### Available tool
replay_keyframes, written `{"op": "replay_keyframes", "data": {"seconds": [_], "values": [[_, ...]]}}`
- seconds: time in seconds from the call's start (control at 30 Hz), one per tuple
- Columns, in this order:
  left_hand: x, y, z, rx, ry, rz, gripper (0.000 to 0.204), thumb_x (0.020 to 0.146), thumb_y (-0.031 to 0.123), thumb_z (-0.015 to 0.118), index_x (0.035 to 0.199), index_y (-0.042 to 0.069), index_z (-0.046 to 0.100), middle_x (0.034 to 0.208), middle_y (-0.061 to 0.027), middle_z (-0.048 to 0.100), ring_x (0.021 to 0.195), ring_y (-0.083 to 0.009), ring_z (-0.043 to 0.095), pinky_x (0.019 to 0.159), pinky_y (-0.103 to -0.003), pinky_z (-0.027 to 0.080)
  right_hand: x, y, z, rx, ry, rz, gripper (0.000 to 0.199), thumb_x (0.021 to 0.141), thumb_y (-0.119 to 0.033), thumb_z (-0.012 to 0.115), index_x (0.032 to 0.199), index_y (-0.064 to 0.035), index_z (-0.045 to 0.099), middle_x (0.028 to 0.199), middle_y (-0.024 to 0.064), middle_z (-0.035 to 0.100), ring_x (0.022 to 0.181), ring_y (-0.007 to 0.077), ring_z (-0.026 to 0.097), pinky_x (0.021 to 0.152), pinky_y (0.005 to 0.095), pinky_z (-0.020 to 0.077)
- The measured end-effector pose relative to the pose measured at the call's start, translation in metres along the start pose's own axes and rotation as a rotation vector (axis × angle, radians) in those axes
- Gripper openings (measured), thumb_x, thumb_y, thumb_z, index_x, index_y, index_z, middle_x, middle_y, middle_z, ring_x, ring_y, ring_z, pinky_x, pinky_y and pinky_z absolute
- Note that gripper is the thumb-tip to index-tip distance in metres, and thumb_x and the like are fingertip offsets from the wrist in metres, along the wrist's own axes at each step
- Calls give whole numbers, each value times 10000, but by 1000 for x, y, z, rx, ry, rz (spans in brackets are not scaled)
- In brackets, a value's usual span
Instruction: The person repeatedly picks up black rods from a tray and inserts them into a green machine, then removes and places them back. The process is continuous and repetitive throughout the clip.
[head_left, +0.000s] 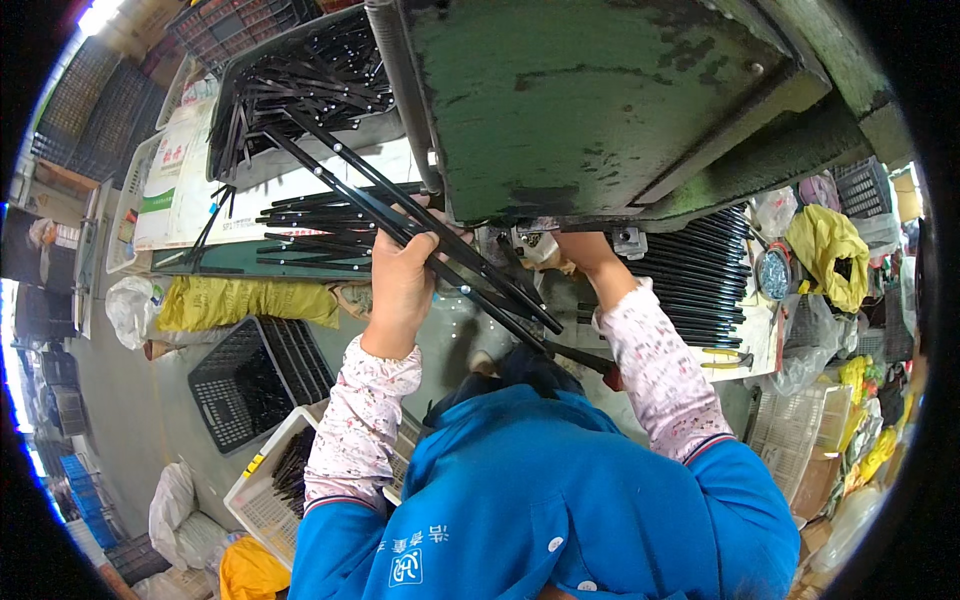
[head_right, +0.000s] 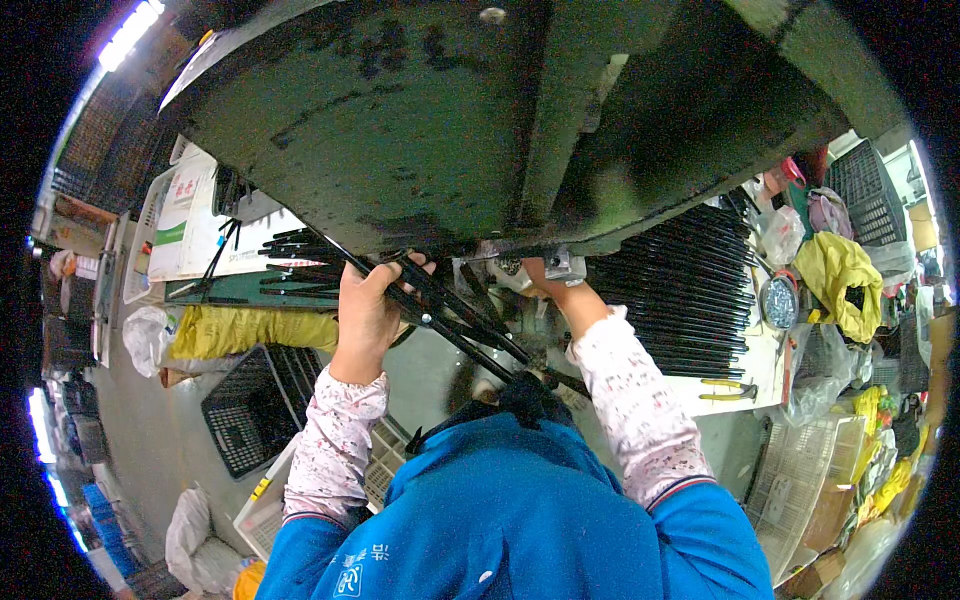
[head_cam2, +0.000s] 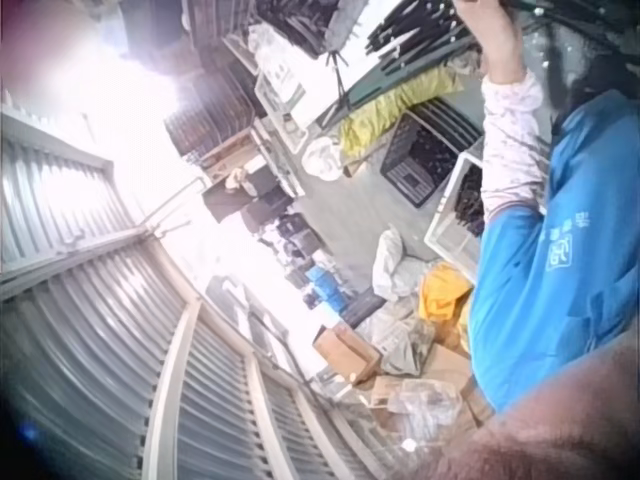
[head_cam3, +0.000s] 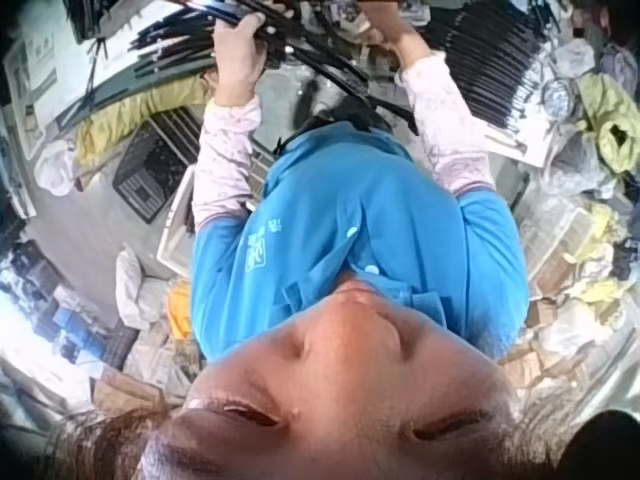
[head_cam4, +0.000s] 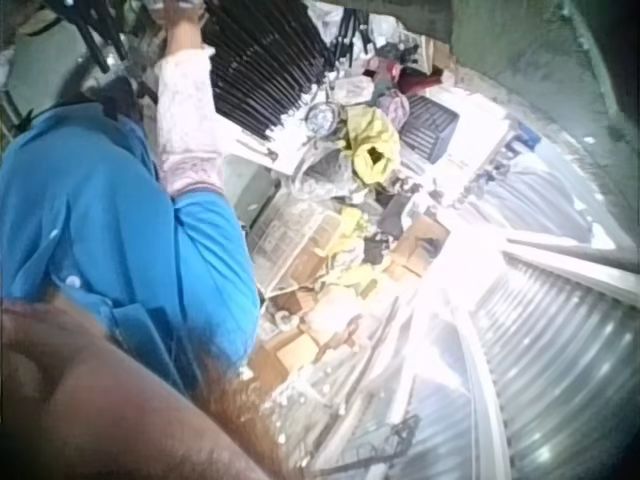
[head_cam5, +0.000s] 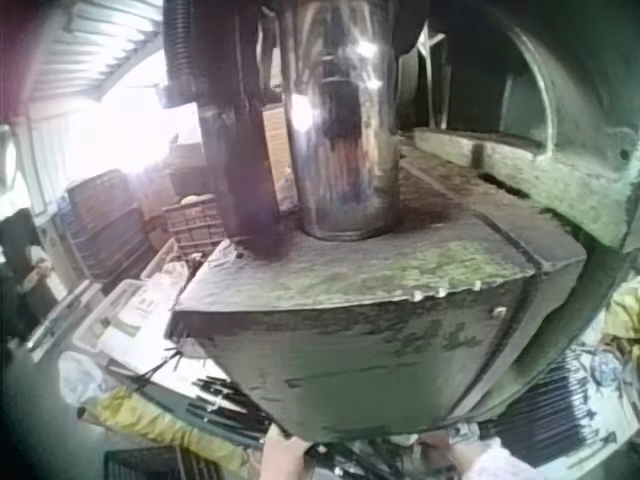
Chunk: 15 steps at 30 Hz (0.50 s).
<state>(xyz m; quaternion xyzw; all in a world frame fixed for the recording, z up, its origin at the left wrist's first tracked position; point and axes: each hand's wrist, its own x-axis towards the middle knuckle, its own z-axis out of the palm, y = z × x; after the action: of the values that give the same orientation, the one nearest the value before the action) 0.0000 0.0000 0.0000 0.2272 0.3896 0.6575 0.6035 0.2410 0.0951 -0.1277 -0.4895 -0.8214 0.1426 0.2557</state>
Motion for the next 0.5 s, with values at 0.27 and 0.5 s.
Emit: {"op": "replay_keyframes", "data": {"seconds": [0.27, 0.5], "values": [[1, -20, -6, 59, -18, 48, 245, 831, -67, 544, 1056, 13, 489, 933, -92, 607, 810, -215, 638, 668, -304, 535, 4, -103, -70, 581, 15, 52, 396, 833, -292, 697, 1149, -62, 630, 1063, 145, 668, 972, 272, 635, 870, 354, 479], [-16, -31, -19, 156, 49, 49, 223, 836, -64, 556, 1023, 40, 491, 915, -61, 576, 793, -193, 629, 660, -320, 572, -25, -118, -91, 225, -169, 117, 459, 800, -427, 701, 1113, -97, 644, 1088, 168, 638, 1074, 358, 577, 907, 425, 461]]}}
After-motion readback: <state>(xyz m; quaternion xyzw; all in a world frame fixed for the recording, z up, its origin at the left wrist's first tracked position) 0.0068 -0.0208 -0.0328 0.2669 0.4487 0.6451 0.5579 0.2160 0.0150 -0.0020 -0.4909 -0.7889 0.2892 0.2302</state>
